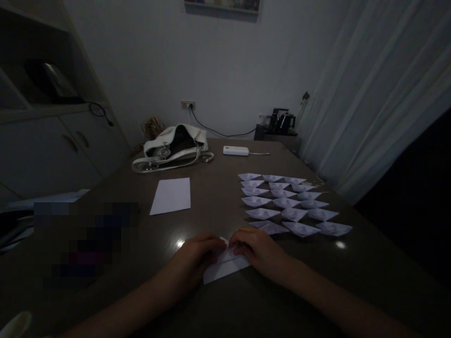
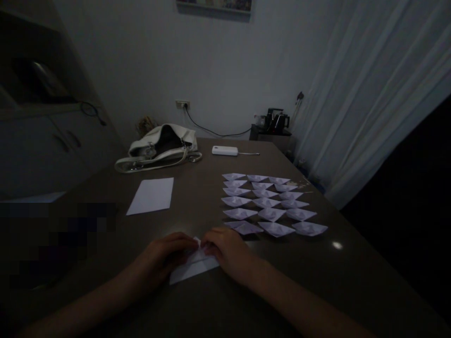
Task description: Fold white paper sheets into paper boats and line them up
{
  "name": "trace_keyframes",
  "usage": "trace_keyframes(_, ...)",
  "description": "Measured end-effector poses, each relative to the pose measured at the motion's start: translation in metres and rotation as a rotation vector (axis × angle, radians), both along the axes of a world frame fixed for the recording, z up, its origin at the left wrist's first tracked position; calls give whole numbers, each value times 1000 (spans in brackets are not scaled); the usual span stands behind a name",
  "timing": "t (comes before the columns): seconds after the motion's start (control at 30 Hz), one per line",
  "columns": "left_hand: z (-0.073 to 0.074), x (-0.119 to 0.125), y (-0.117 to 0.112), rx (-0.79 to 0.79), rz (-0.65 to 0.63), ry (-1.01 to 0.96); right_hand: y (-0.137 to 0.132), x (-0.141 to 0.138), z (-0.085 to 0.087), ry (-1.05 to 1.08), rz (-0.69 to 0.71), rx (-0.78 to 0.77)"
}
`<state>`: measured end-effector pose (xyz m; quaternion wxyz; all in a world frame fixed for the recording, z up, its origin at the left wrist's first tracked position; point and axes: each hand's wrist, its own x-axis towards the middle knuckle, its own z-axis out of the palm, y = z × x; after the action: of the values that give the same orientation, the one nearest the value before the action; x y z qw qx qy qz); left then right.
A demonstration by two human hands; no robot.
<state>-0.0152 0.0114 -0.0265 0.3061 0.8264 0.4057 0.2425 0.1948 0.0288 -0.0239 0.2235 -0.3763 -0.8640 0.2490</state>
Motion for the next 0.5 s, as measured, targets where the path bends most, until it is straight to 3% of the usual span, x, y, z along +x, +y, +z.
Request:
trace_keyframes(0.23,-3,-2,1,72,-76,91,-3,0,0,-99,7,201)
trace_keyframes(0.4,11,-1,-7,261,-66,305,-20,-6,-4,-369,117,484)
trace_keyframes(0.5,19,1,-11,345,-104,414,-36,-11,-6,-464,83,522)
